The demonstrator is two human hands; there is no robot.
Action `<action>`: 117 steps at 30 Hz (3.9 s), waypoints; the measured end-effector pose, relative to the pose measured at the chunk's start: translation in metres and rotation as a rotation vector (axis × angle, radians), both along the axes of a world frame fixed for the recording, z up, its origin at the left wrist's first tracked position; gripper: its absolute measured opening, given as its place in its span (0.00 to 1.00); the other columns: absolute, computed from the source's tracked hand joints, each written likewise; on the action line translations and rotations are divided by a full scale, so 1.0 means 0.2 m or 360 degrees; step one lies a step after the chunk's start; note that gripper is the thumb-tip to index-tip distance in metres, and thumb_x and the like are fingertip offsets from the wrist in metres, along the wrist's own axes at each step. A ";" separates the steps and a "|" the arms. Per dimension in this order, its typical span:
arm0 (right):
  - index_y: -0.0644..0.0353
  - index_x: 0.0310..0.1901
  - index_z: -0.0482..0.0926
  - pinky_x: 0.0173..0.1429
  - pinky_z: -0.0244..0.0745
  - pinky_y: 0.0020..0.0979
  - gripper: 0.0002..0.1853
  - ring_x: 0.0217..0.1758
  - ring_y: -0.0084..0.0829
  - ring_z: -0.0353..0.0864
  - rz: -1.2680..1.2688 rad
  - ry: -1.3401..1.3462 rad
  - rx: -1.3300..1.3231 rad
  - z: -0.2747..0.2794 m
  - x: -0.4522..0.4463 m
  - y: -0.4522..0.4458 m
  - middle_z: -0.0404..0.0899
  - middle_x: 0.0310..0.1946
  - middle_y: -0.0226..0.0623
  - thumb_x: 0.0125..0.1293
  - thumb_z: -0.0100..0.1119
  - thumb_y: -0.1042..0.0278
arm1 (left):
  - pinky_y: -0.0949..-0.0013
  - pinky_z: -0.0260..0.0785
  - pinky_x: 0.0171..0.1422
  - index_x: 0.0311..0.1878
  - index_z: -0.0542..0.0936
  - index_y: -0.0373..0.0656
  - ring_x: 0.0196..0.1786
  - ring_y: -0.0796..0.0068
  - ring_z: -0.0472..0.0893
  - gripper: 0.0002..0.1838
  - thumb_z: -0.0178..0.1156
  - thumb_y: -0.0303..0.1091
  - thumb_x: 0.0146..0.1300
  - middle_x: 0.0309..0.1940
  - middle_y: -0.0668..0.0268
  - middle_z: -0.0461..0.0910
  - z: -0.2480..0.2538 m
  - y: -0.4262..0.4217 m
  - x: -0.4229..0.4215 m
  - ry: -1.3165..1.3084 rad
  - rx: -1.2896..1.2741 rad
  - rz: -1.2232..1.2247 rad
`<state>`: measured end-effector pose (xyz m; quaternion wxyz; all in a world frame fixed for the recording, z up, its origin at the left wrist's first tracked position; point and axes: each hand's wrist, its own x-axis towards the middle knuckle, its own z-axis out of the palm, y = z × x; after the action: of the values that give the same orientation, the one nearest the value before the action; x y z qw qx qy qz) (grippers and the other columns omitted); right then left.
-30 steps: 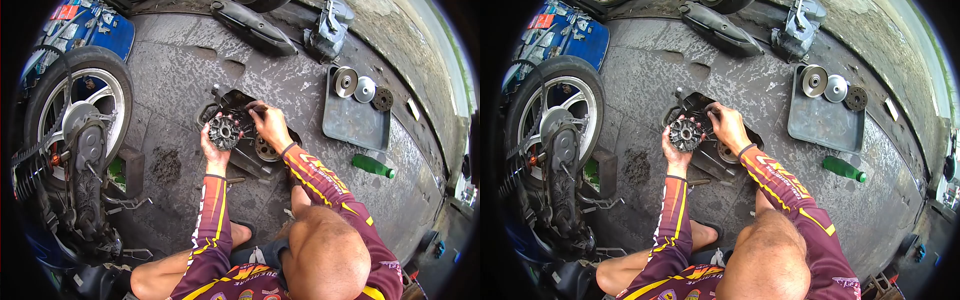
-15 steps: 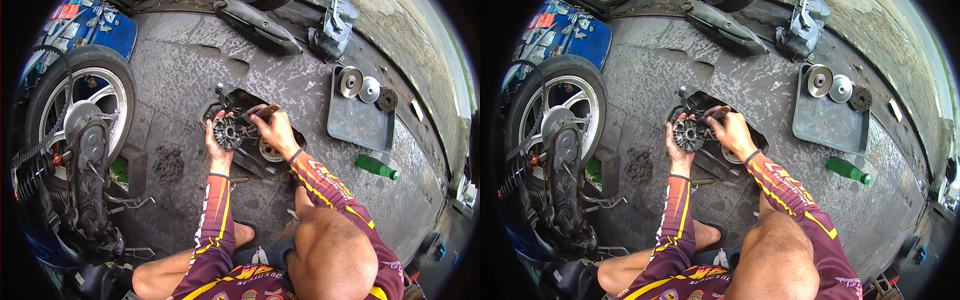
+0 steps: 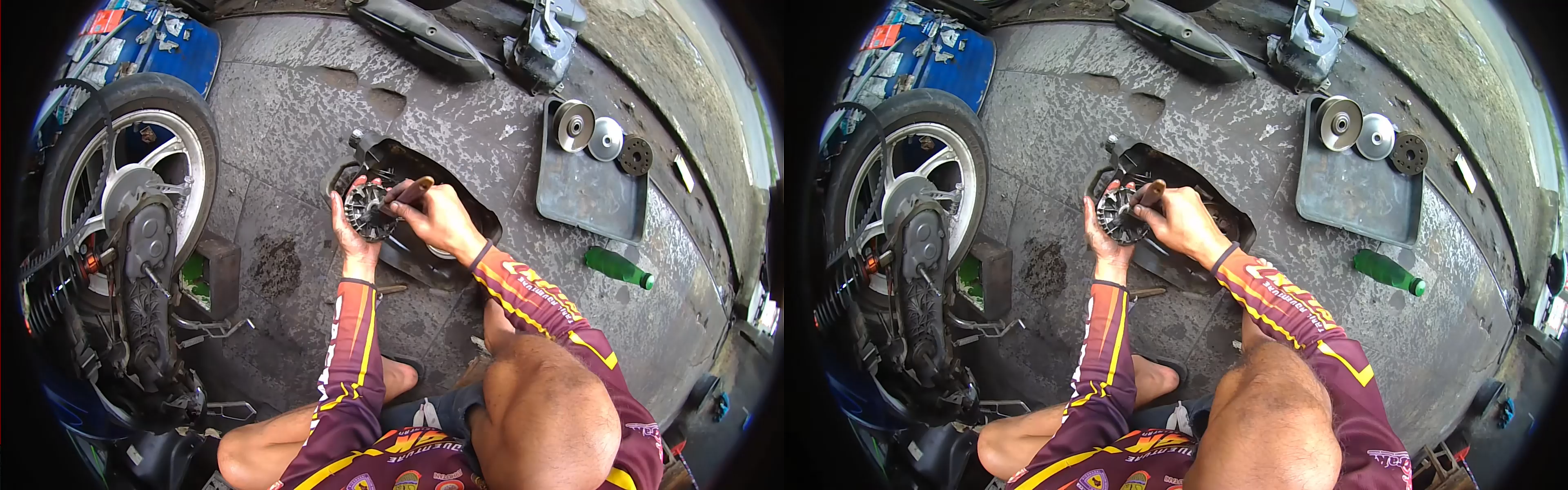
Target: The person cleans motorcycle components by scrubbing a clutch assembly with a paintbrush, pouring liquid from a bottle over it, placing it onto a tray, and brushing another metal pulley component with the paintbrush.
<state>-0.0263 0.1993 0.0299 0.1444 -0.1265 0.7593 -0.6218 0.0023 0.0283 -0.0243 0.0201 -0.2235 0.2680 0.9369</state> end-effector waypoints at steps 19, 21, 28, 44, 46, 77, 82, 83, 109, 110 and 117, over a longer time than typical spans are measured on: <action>0.61 0.47 0.81 0.48 0.79 0.47 0.11 0.42 0.53 0.85 -0.0054 0.0381 0.0632 -0.27 -0.13 0.04 0.84 0.35 0.52 0.64 0.62 0.69 | 0.34 0.61 0.73 0.70 0.67 0.38 0.73 0.49 0.67 0.36 0.46 0.55 0.68 0.68 0.52 0.72 0.05 -0.03 -0.01 0.0113 0.0142 0.0156; 0.62 0.49 0.83 0.49 0.79 0.46 0.12 0.42 0.53 0.85 -0.0105 0.0281 0.0539 -0.24 -0.13 0.05 0.84 0.36 0.53 0.65 0.62 0.69 | 0.31 0.58 0.74 0.71 0.66 0.38 0.74 0.48 0.66 0.36 0.46 0.55 0.67 0.69 0.53 0.71 0.05 -0.04 -0.01 0.0209 0.0253 0.0191; 0.65 0.39 0.82 0.44 0.79 0.37 0.09 0.36 0.44 0.88 -0.0315 0.0111 -0.0041 0.16 -0.05 0.00 0.85 0.30 0.47 0.64 0.63 0.68 | 0.41 0.66 0.72 0.62 0.75 0.45 0.66 0.43 0.74 0.33 0.48 0.64 0.72 0.65 0.56 0.75 0.08 0.04 -0.01 0.0149 0.0205 0.0292; 0.65 0.40 0.81 0.45 0.79 0.36 0.07 0.37 0.42 0.86 -0.0190 0.0218 0.0187 -0.12 -0.03 -0.07 0.85 0.32 0.45 0.64 0.62 0.71 | 0.57 0.67 0.70 0.65 0.70 0.43 0.64 0.62 0.75 0.24 0.47 0.48 0.75 0.64 0.61 0.72 0.03 0.08 0.01 0.0359 -0.1240 0.0308; 0.65 0.42 0.80 0.44 0.79 0.36 0.08 0.35 0.42 0.86 -0.0379 0.0080 0.0265 -0.13 -0.07 -0.04 0.83 0.30 0.46 0.64 0.62 0.71 | 0.58 0.67 0.70 0.67 0.69 0.43 0.64 0.62 0.75 0.25 0.47 0.48 0.74 0.64 0.61 0.72 0.04 0.08 0.00 0.0313 -0.1137 0.0344; 0.62 0.44 0.81 0.45 0.78 0.40 0.07 0.39 0.47 0.85 -0.0440 0.0130 0.0171 -0.16 -0.06 -0.03 0.83 0.35 0.47 0.66 0.61 0.72 | 0.59 0.69 0.68 0.68 0.71 0.37 0.63 0.64 0.76 0.29 0.44 0.48 0.73 0.61 0.56 0.76 -0.06 0.01 0.02 0.0206 -0.0886 0.0464; 0.63 0.42 0.82 0.46 0.79 0.41 0.06 0.39 0.49 0.85 -0.0172 0.0362 0.0637 -0.29 -0.07 0.00 0.83 0.38 0.46 0.65 0.60 0.74 | 0.50 0.77 0.58 0.68 0.70 0.42 0.62 0.62 0.77 0.31 0.43 0.56 0.74 0.59 0.57 0.77 0.03 0.04 0.01 0.0220 -0.0633 0.0376; 0.63 0.42 0.82 0.46 0.79 0.41 0.06 0.39 0.49 0.85 -0.0174 0.0363 0.0632 -0.29 -0.06 0.01 0.83 0.38 0.46 0.65 0.60 0.74 | 0.50 0.77 0.58 0.68 0.70 0.42 0.62 0.62 0.77 0.31 0.43 0.56 0.74 0.59 0.57 0.77 0.04 0.03 0.00 0.0222 -0.0637 0.0374; 0.65 0.42 0.85 0.44 0.81 0.31 0.07 0.37 0.30 0.88 0.0072 0.0246 -0.0274 0.01 -0.13 -0.03 0.87 0.36 0.41 0.63 0.63 0.77 | 0.45 0.82 0.43 0.59 0.77 0.36 0.46 0.56 0.85 0.34 0.45 0.61 0.72 0.49 0.55 0.83 0.15 0.04 -0.02 -0.0348 -0.0284 0.0119; 0.65 0.45 0.84 0.44 0.82 0.31 0.09 0.38 0.29 0.88 0.0174 0.0192 -0.0141 0.01 -0.13 -0.02 0.87 0.35 0.42 0.63 0.62 0.78 | 0.45 0.82 0.43 0.58 0.78 0.36 0.46 0.56 0.85 0.34 0.45 0.61 0.72 0.48 0.55 0.83 0.11 0.01 -0.01 -0.0322 -0.0225 0.0058; 0.63 0.44 0.85 0.45 0.81 0.33 0.08 0.38 0.34 0.89 0.0234 0.0200 -0.0122 0.00 -0.17 -0.02 0.87 0.35 0.43 0.63 0.64 0.76 | 0.46 0.79 0.53 0.62 0.75 0.39 0.55 0.55 0.83 0.34 0.45 0.62 0.73 0.56 0.57 0.81 0.11 -0.02 -0.02 -0.0254 -0.0269 -0.0034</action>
<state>-0.0598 0.1951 0.0302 0.1367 -0.2261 0.7312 -0.6290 -0.0014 0.0242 -0.0029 0.0323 -0.2955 0.3459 0.8899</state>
